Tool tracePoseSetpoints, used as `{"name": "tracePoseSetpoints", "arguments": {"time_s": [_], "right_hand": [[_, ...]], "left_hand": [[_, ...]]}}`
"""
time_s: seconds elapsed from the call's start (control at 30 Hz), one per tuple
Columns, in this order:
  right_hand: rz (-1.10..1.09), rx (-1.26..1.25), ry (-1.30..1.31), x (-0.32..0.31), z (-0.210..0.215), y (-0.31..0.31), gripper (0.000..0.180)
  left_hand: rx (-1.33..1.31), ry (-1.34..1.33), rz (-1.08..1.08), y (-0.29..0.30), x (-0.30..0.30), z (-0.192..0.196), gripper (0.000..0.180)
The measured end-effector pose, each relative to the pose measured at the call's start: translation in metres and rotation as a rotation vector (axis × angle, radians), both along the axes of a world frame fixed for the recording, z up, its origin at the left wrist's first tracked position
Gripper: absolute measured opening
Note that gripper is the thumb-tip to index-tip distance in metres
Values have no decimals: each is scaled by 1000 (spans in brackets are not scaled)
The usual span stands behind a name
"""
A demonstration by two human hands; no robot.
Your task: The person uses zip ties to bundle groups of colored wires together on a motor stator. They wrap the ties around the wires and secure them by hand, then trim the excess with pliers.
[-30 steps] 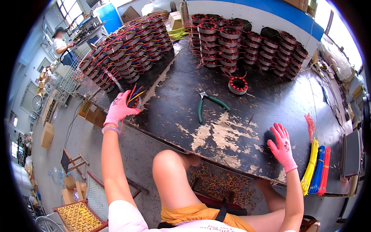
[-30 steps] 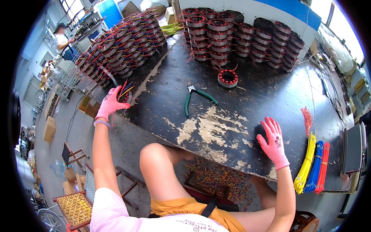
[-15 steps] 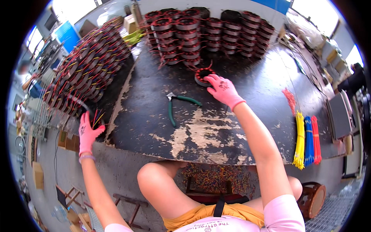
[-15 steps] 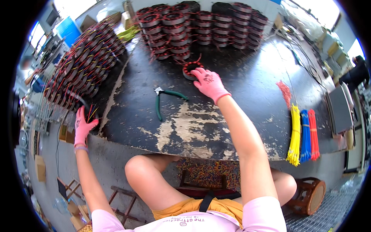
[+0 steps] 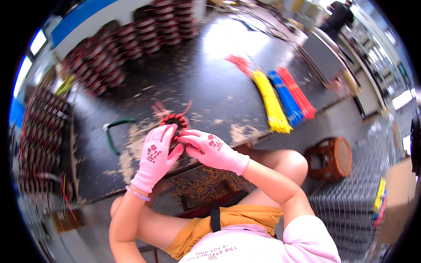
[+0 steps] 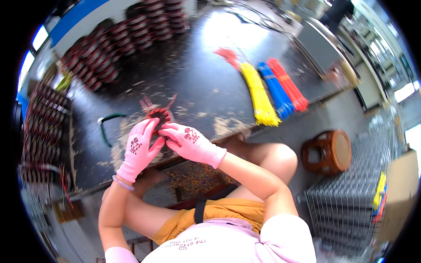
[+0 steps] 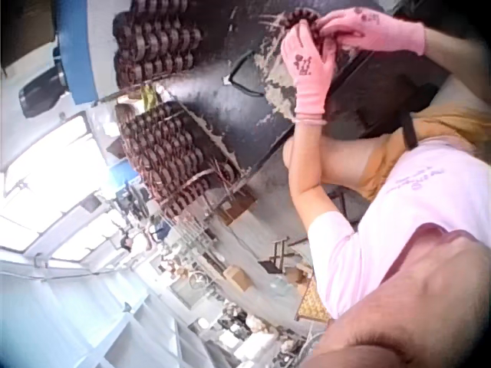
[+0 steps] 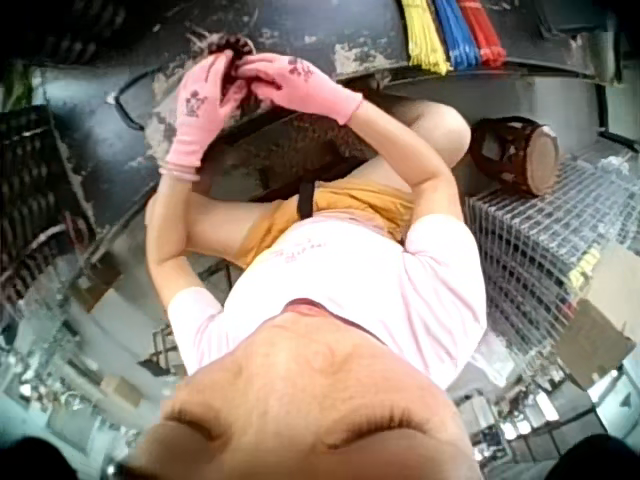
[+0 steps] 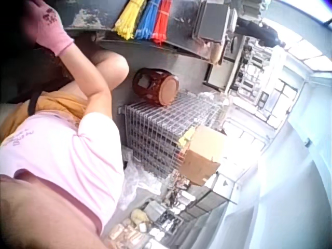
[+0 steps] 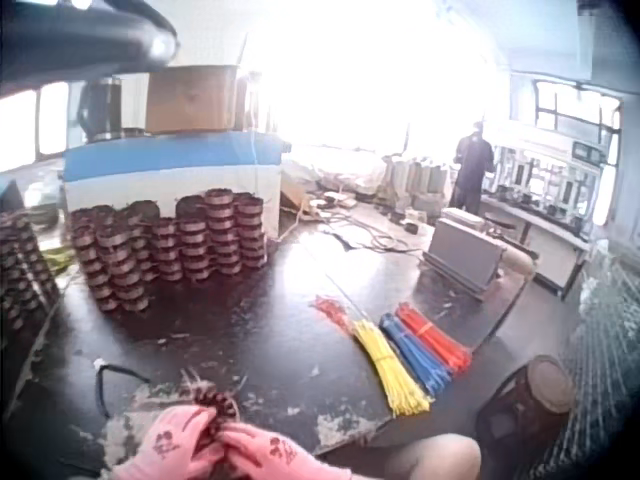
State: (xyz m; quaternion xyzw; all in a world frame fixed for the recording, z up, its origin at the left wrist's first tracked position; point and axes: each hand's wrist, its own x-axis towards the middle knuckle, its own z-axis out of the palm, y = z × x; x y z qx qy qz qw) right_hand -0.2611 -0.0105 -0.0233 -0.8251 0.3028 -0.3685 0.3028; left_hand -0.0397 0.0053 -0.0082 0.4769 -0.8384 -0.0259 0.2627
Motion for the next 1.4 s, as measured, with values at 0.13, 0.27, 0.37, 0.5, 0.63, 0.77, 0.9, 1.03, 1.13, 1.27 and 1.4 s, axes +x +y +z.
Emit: {"name": "tracePoseSetpoints", "arguments": {"time_s": [0.13,0.27,0.37,0.5,0.63,0.77,0.9,1.03,1.13,1.27,1.4], "right_hand": [[-610,87,88,-113,29,24,19],[-1170,293,590,-227,24,27,49],[-1192,25,482,-251,8,28,49],[-1100,105,613,-229,16,4,47],[-994,315,702,-227,20,-9,38],[-1067,333,682,-231,21,-7,32],[-1066,433,485,-236,28,6,27],[-992,400,208,-240,37,43,26],[-983,536,55,-236,64,86,20],[-928,549,-202,-168,108,105,14],[-327,592,-38,-57,96,66,19]], "left_hand": [[-137,-227,35,-8,-23,-33,62],[-66,-198,13,-2,-24,-27,48],[-22,-170,-72,12,-26,-16,47],[25,-176,-131,21,-27,-5,49],[65,-192,-180,24,-18,5,43],[132,-171,-149,21,-31,13,39],[15,-184,-114,20,-33,-4,38],[54,-155,-132,26,-17,3,38],[165,-164,-189,28,-2,12,37],[-142,70,-123,26,-18,45,51],[-619,-58,-144,38,-27,59,53]]}}
